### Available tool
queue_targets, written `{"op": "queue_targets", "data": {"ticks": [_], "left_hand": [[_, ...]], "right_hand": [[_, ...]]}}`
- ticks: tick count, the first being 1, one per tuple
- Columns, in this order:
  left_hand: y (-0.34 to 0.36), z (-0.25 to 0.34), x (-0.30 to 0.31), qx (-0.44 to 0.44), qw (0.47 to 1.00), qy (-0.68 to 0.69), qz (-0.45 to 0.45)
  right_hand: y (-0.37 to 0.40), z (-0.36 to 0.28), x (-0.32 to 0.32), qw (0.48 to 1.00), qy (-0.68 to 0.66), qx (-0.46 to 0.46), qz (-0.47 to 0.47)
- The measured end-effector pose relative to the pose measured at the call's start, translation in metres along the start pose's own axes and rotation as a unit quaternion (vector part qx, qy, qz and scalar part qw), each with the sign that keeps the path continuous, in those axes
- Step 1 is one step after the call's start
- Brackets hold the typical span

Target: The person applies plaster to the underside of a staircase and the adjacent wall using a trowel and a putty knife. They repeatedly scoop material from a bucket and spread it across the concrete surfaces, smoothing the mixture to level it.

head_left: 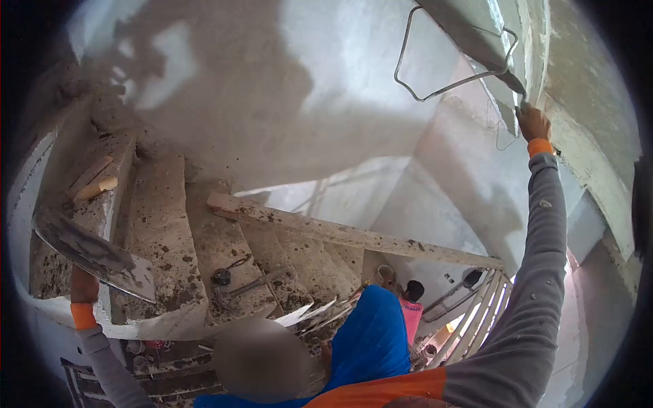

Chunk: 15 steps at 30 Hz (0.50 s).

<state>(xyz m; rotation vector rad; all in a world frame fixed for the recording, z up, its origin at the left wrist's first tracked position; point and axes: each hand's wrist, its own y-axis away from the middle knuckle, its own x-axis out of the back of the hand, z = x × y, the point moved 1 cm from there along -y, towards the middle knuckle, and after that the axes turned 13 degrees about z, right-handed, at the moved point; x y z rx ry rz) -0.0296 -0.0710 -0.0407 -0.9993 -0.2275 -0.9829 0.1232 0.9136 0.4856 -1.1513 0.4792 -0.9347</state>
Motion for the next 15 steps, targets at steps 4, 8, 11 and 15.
{"op": "queue_targets", "data": {"ticks": [4, 8, 11, 15], "left_hand": [[0.003, 0.044, 0.02, -0.059, 0.983, -0.171, -0.022], [0.003, 0.034, 0.02, -0.065, 0.97, -0.23, -0.047], [0.005, 0.032, 0.017, -0.037, 0.99, -0.139, 0.002], [0.002, 0.035, 0.024, -0.012, 0.989, -0.141, -0.032]], "right_hand": [[0.009, 0.034, -0.044, 0.997, 0.06, 0.005, -0.046], [0.019, 0.022, -0.032, 0.999, 0.039, 0.005, -0.02], [0.013, 0.01, -0.037, 0.999, 0.038, 0.014, 0.023], [0.0, 0.002, -0.026, 0.999, -0.012, -0.014, 0.032]]}}
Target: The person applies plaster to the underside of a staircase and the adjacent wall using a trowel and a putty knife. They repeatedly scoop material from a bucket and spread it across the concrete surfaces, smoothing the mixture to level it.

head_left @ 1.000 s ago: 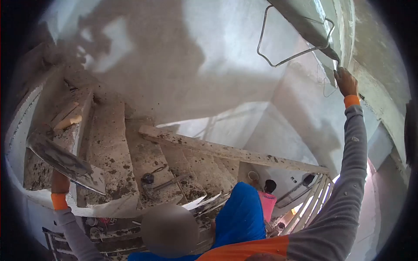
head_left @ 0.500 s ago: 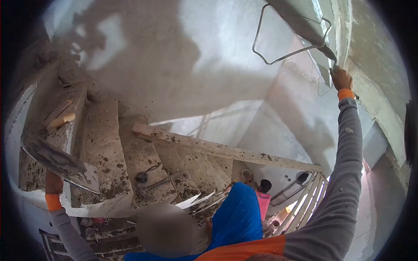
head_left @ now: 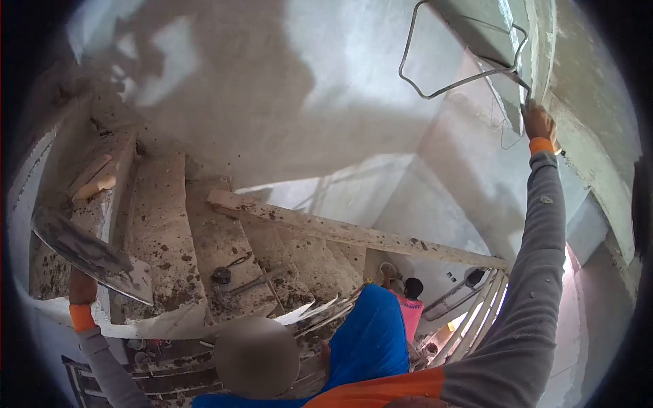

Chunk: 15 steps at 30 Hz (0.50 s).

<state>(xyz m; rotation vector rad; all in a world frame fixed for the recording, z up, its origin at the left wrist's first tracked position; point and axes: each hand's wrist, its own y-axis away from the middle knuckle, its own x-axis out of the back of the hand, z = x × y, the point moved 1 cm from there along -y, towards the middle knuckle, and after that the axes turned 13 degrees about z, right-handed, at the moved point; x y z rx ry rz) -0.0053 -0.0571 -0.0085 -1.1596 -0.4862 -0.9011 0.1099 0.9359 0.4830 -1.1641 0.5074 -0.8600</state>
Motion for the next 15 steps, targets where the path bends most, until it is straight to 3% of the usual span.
{"op": "queue_targets", "data": {"ticks": [3, 6, 7, 10, 11, 14, 15], "left_hand": [[0.004, 0.004, -0.003, -0.066, 0.995, -0.076, 0.003], [0.004, 0.006, -0.002, -0.111, 0.985, -0.129, 0.008], [0.003, 0.007, -0.002, -0.12, 0.983, -0.14, 0.009], [-0.002, 0.013, -0.005, -0.135, 0.979, -0.151, 0.007], [-0.003, 0.016, -0.007, -0.137, 0.98, -0.143, 0.014], [-0.008, 0.023, -0.012, -0.144, 0.983, -0.097, 0.052], [-0.009, 0.029, -0.009, -0.13, 0.987, -0.072, 0.054]], "right_hand": [[0.004, -0.006, 0.042, 0.999, -0.025, -0.005, 0.035], [0.012, 0.021, 0.038, 0.985, -0.049, 0.055, 0.159], [0.018, 0.013, 0.074, 0.992, -0.049, 0.013, 0.119], [0.035, 0.035, 0.097, 0.986, -0.063, 0.033, 0.149], [0.043, 0.059, 0.091, 0.937, 0.025, 0.234, 0.259], [0.086, 0.055, 0.116, 0.983, -0.046, -0.027, 0.174], [0.106, 0.062, 0.11, 0.984, -0.056, -0.037, 0.167]]}}
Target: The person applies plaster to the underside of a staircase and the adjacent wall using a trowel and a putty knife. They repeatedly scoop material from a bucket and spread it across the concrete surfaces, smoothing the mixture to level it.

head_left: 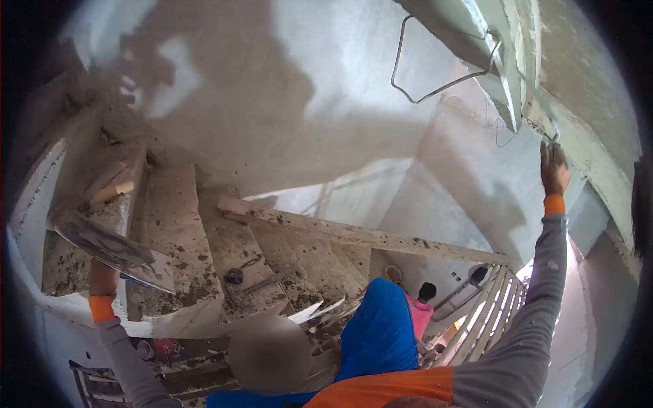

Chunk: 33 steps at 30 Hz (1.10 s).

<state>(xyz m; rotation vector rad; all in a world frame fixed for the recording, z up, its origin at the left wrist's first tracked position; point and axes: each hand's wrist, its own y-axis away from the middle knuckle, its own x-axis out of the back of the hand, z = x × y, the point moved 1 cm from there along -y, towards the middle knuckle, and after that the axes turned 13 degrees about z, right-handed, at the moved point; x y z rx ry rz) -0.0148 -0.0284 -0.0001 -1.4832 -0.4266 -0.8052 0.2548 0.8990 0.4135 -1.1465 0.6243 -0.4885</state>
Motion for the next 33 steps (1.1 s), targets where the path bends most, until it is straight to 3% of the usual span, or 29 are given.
{"op": "queue_targets", "data": {"ticks": [3, 5, 7, 8, 9, 11, 13, 16, 19, 22, 25, 28, 30, 32, 33], "left_hand": [[-0.012, 0.031, 0.023, 0.042, 0.997, 0.062, 0.013], [-0.021, 0.057, 0.042, 0.065, 0.994, 0.091, 0.017], [-0.028, 0.061, 0.048, 0.077, 0.992, 0.099, 0.023], [-0.026, 0.059, 0.042, 0.081, 0.992, 0.097, 0.027], [-0.025, 0.056, 0.042, 0.085, 0.991, 0.095, 0.033], [-0.026, 0.071, 0.061, 0.061, 0.992, 0.109, 0.015], [-0.027, 0.07, 0.065, 0.043, 0.994, 0.104, 0.012], [-0.02, 0.045, 0.035, 0.026, 0.998, 0.056, 0.013], [-0.021, 0.031, 0.028, 0.012, 1.0, 0.018, -0.003], [-0.024, 0.056, 0.051, 0.024, 0.999, 0.045, -0.012], [-0.025, 0.067, 0.063, 0.07, 0.995, 0.063, -0.012], [-0.025, 0.05, 0.047, 0.049, 0.996, 0.071, -0.005], [-0.024, 0.043, 0.044, -0.01, 0.997, 0.072, -0.006], [-0.023, 0.04, 0.038, 0.015, 0.996, 0.085, -0.005], [-0.024, 0.041, 0.04, 0.027, 0.996, 0.089, -0.004]], "right_hand": [[0.072, -0.008, 0.01, 0.999, -0.044, -0.002, 0.012], [0.112, -0.052, 0.046, 0.991, -0.093, -0.036, -0.084], [0.165, -0.089, 0.071, 0.97, -0.079, -0.028, -0.227], [0.202, -0.105, 0.066, 0.945, -0.133, -0.02, -0.297], [0.23, -0.122, 0.063, 0.912, -0.188, -0.012, -0.363], [0.233, -0.176, 0.095, 0.798, -0.155, -0.015, -0.582], [0.291, -0.205, 0.082, 0.773, -0.254, -0.008, -0.581], [0.371, -0.249, 0.053, 0.755, -0.288, 0.048, -0.587], [0.606, -0.303, -0.079, 0.643, -0.447, 0.313, -0.537], [0.556, -0.317, -0.038, 0.56, -0.396, 0.295, -0.665], [0.527, -0.317, -0.021, 0.574, -0.409, 0.391, -0.592], [0.495, -0.303, -0.005, 0.507, -0.434, 0.224, -0.71], [0.479, -0.315, -0.006, 0.559, -0.42, 0.459, -0.548], [0.464, -0.319, 0.003, 0.609, -0.408, 0.403, -0.548], [0.453, -0.321, 0.013, 0.632, -0.402, 0.225, -0.623]]}}
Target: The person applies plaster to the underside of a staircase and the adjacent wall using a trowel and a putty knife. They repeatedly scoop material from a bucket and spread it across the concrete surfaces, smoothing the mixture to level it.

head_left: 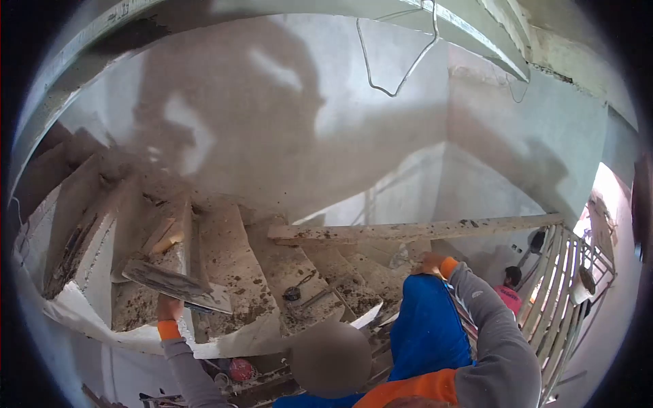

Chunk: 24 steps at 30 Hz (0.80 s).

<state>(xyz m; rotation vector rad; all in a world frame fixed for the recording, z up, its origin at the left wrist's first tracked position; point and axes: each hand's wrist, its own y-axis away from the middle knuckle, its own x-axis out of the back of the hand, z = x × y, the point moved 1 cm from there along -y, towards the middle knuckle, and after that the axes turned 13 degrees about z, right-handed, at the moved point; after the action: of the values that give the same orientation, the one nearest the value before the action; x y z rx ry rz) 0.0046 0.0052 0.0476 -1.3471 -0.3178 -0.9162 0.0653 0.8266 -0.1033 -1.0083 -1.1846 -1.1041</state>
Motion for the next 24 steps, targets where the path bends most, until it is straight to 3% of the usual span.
{"op": "queue_targets", "data": {"ticks": [1, 4, 5, 7, 10, 11, 13, 16, 20, 21, 23, 24], "left_hand": [[-0.001, 0.006, 0.005, 0.018, 1.0, 0.008, -0.003], [-0.001, 0.013, 0.007, 0.04, 0.999, 0.019, -0.013], [-0.002, 0.003, 0.003, 0.024, 1.0, 0.011, -0.014], [0.0, 0.007, 0.005, 0.022, 1.0, -0.009, -0.008], [0.001, 0.0, -0.003, 0.047, 0.999, 0.015, 0.018], [0.002, -0.019, -0.01, 0.02, 1.0, -0.003, -0.009], [0.004, -0.027, -0.013, 0.016, 1.0, -0.015, -0.007], [0.003, -0.025, -0.011, 0.042, 0.999, -0.008, -0.026], [0.004, -0.026, -0.013, 0.093, 0.995, 0.019, -0.02], [0.01, -0.097, -0.049, 0.115, 0.978, 0.172, -0.028], [0.008, -0.112, -0.054, -0.056, 0.996, -0.055, -0.051], [0.006, -0.114, -0.053, -0.143, 0.974, -0.168, -0.058]], "right_hand": [[0.006, -0.004, 0.002, 0.981, -0.114, -0.152, 0.038], [-0.003, -0.014, -0.016, 0.983, -0.004, -0.085, 0.161], [0.008, -0.019, -0.004, 0.984, -0.037, -0.096, 0.147], [0.05, -0.083, 0.103, 0.98, -0.103, -0.121, 0.121], [0.055, -0.069, 0.071, 0.974, -0.086, -0.149, 0.148], [0.065, -0.069, 0.07, 0.965, -0.094, -0.145, 0.196], [0.099, -0.105, 0.119, 0.941, -0.112, -0.138, 0.287], [0.131, -0.119, 0.135, 0.946, -0.157, -0.18, 0.218], [0.178, -0.137, 0.154, 0.943, -0.252, -0.151, 0.157], [0.185, -0.139, 0.152, 0.943, -0.249, -0.166, 0.147], [0.189, -0.143, 0.143, 0.928, -0.283, -0.193, 0.148], [0.184, -0.143, 0.135, 0.911, -0.32, -0.205, 0.159]]}}
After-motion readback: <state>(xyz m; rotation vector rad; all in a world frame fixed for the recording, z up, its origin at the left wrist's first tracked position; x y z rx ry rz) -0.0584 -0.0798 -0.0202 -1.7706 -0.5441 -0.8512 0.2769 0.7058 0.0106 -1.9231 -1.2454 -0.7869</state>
